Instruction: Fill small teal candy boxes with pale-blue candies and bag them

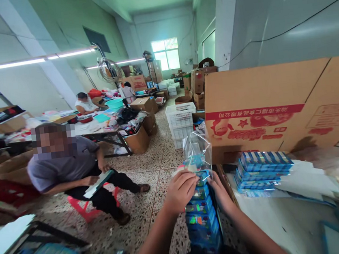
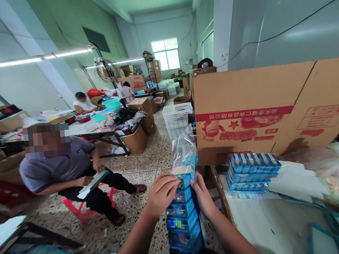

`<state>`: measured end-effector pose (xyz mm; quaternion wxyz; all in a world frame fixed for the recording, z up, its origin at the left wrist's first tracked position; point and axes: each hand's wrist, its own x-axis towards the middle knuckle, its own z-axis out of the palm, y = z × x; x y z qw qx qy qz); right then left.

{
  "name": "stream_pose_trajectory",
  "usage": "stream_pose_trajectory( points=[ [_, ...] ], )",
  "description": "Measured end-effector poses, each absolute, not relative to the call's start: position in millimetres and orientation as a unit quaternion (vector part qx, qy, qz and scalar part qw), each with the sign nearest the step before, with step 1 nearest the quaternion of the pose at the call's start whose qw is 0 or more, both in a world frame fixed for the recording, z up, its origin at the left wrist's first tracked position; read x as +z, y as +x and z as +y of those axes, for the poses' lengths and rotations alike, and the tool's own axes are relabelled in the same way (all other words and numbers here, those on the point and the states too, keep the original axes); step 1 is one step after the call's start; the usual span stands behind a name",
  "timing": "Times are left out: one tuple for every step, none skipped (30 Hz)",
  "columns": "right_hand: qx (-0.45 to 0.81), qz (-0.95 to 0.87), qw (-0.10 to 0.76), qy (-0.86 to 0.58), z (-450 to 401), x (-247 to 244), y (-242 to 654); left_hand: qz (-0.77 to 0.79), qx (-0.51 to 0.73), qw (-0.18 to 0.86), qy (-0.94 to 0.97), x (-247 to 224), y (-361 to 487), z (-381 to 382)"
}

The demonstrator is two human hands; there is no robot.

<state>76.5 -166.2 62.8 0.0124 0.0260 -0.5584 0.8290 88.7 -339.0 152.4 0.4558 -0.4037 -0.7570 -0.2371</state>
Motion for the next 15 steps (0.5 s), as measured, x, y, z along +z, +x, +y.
stream_pose_trajectory(
  points=[
    [0.823,-0.566,0.026,0.028,-167.3,63.8,76.2,-0.753,-0.233,0.461,-0.408,150.7,89.3,-341.4],
    [0.818,-0.573,0.038,0.028,-168.9,63.6,76.3,-0.752,-0.233,0.461,-0.409,149.0,90.3,-343.8],
    [0.813,-0.58,0.047,0.025,-171.0,62.0,76.6,-0.753,-0.237,0.459,-0.408,147.4,91.4,-346.3],
    [0.809,-0.586,0.052,0.02,-173.4,59.3,77.1,-0.755,-0.242,0.454,-0.406,145.9,92.7,-348.8],
    [0.806,-0.589,0.056,0.017,-176.0,55.9,77.8,-0.758,-0.246,0.448,-0.404,144.2,94.0,-351.4],
    [0.805,-0.59,0.06,0.016,-178.6,52.2,78.6,-0.763,-0.247,0.441,-0.404,142.5,95.3,-354.1],
    [0.805,-0.59,0.062,0.017,-181.0,48.6,79.5,-0.767,-0.245,0.432,-0.405,140.5,96.4,-356.8],
    [0.806,-0.588,0.063,0.019,-183.2,45.5,80.4,-0.772,-0.242,0.424,-0.407,138.3,97.4,-359.5],
    [0.808,-0.586,0.059,0.021,-184.9,42.8,81.2,-0.776,-0.239,0.417,-0.408,135.7,98.3,-362.0],
    [0.81,-0.584,0.054,0.021,-186.3,40.8,82.0,-0.779,-0.24,0.413,-0.407,132.9,99.2,-364.1],
    [0.811,-0.582,0.047,0.019,-187.3,39.2,82.7,-0.78,-0.245,0.412,-0.403,129.9,100.0,-365.6],
    [0.812,-0.582,0.039,0.016,-188.0,37.8,83.3,-0.779,-0.255,0.416,-0.394,126.8,101.0,-366.2],
    [0.811,-0.583,0.035,0.013,-188.5,36.6,83.6,-0.778,-0.271,0.425,-0.376,123.7,102.0,-365.7],
    [0.808,-0.587,0.039,0.011,-188.8,35.3,83.9,-0.779,-0.29,0.433,-0.349,120.8,103.2,-364.2],
    [0.804,-0.593,0.047,0.009,-189.1,34.1,83.9,-0.784,-0.315,0.437,-0.309,118.1,104.3,-361.6]
  ],
)
